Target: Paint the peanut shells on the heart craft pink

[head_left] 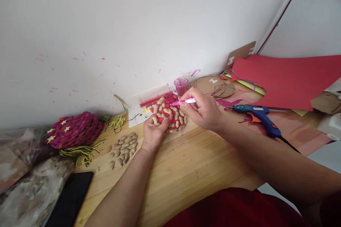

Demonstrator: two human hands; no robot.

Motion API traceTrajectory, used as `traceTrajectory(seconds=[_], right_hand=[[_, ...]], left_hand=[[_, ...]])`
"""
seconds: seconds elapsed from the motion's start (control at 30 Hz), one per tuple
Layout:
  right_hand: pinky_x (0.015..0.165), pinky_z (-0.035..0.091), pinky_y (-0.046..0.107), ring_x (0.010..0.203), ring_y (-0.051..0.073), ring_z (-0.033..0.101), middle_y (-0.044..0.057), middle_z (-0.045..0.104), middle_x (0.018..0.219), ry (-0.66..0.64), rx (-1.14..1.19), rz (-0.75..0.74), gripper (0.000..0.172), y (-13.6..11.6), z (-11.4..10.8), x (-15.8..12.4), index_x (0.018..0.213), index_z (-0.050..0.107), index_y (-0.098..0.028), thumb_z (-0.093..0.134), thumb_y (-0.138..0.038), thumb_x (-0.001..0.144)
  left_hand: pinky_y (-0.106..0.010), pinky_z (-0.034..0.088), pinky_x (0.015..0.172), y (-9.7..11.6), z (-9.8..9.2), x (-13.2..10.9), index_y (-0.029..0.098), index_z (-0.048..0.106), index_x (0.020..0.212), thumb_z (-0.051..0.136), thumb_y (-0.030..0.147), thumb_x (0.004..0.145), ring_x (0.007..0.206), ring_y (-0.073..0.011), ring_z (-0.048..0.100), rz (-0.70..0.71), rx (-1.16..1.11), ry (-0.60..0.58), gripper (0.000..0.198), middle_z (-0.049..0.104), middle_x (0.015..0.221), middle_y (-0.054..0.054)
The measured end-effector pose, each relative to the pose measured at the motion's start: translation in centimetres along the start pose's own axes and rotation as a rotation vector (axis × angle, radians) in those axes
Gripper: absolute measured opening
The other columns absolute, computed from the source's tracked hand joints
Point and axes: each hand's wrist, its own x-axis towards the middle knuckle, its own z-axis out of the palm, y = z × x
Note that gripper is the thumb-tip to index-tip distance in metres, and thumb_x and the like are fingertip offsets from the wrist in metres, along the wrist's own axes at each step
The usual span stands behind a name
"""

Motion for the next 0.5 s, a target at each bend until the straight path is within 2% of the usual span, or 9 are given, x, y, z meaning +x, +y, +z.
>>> traceTrajectory(seconds=[0.2, 0.5], right_hand=[[0.066, 0.044, 0.027, 0.069, 0.013, 0.061, 0.001, 0.070, 0.082, 0.021, 0.041, 0.008, 0.006, -0.2, -0.1, 0.1, 0.093, 0.059, -0.020, 0.061, -0.024, 0.097], [0.073, 0.046, 0.028, 0.077, 0.017, 0.063, 0.002, 0.069, 0.083, -0.077, 0.006, -0.099, 0.005, -0.2, 0.1, -0.1, 0.094, 0.057, -0.022, 0.060, -0.020, 0.097]], left_hand=[[-0.034, 0.061, 0.072, 0.4, 0.1, -0.2, 0.015, 0.077, 0.086, 0.093, 0.042, 0.064, 0.071, -0.0207, 0.073, -0.017, -0.005, 0.001, 0.038, 0.080, 0.087, -0.009], [-0.031, 0.060, 0.071, 1.5, 0.5, -0.6, 0.015, 0.077, 0.087, 0.090, 0.039, 0.066, 0.071, -0.0187, 0.070, 0.086, 0.130, 0.061, 0.034, 0.078, 0.083, -0.006]])
